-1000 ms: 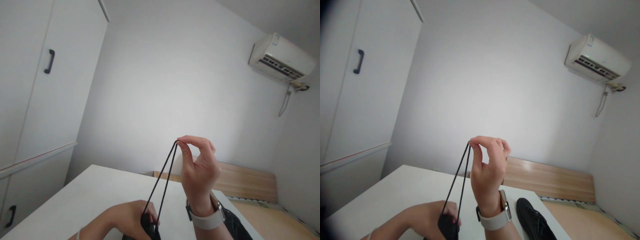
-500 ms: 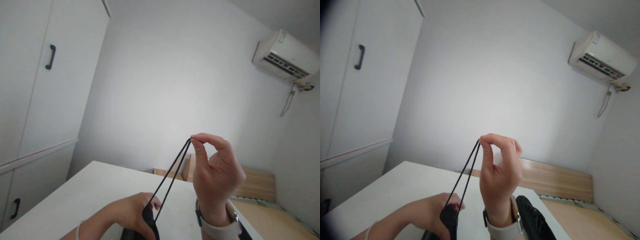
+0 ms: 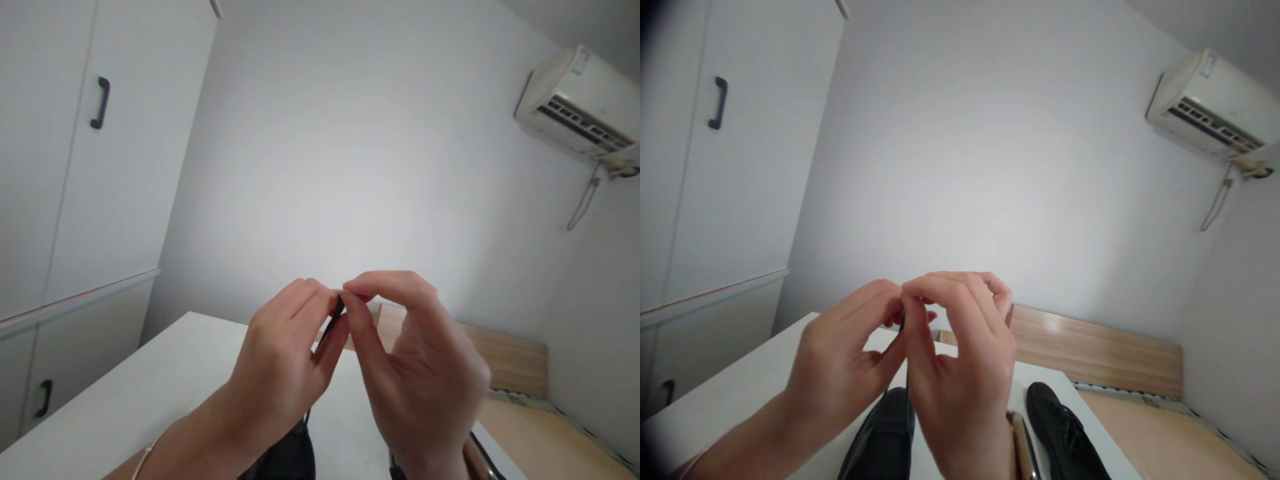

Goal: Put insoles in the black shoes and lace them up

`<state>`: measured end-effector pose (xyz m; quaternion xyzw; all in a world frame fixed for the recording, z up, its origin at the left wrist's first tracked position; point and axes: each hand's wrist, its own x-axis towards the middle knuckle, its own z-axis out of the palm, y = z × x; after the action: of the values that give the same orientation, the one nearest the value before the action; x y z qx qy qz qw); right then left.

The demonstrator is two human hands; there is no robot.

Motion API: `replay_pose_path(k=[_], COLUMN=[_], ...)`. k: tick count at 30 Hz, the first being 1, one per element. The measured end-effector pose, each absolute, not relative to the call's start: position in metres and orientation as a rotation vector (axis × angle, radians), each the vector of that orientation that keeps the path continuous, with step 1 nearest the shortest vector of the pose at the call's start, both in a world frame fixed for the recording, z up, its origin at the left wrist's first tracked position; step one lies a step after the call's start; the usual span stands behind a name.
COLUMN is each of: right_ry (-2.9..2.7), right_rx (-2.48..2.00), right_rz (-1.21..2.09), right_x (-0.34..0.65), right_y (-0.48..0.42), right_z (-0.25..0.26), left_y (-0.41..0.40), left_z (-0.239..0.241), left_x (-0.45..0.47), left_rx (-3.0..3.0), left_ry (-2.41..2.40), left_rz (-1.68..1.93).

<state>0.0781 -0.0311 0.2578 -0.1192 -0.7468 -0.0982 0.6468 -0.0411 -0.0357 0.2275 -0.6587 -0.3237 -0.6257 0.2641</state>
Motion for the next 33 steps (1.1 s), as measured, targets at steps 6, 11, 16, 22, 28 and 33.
replay_pose_path(k=[6, 11, 16, 22, 28, 33], right_ry=[-1.63, -1.531, -1.436, -1.262, -1.1, -1.074], right_rx=[-0.315, -0.361, -0.353, -0.2, -0.427, -0.614], right_rz=[-0.199, 0.056, 0.316, 0.712, 0.99, 0.927], right_x=[0.072, 0.07, 0.071, 0.089, 0.156, 0.21], right_y=[-0.032, -0.026, -0.021, -0.008, 0.02, 0.058], right_z=[0.252, 0.248, 0.241, 0.233, 0.195, 0.134], left_y=[-0.042, -0.035, -0.034, -0.041, -0.033, -0.023], left_z=[0.226, 0.219, 0.216, 0.218, 0.198, 0.158], left_x=[-0.037, -0.045, -0.05, -0.058, -0.12, -0.16], left_rx=[-1.689, -1.768, -1.877, -2.093, -1.969, -1.807], left_ry=[-0.927, -0.836, -0.777, -1.02, -1.403, -1.843], left_rz=[-1.692, -1.514, -1.501, -2.267, -2.888, -2.635])
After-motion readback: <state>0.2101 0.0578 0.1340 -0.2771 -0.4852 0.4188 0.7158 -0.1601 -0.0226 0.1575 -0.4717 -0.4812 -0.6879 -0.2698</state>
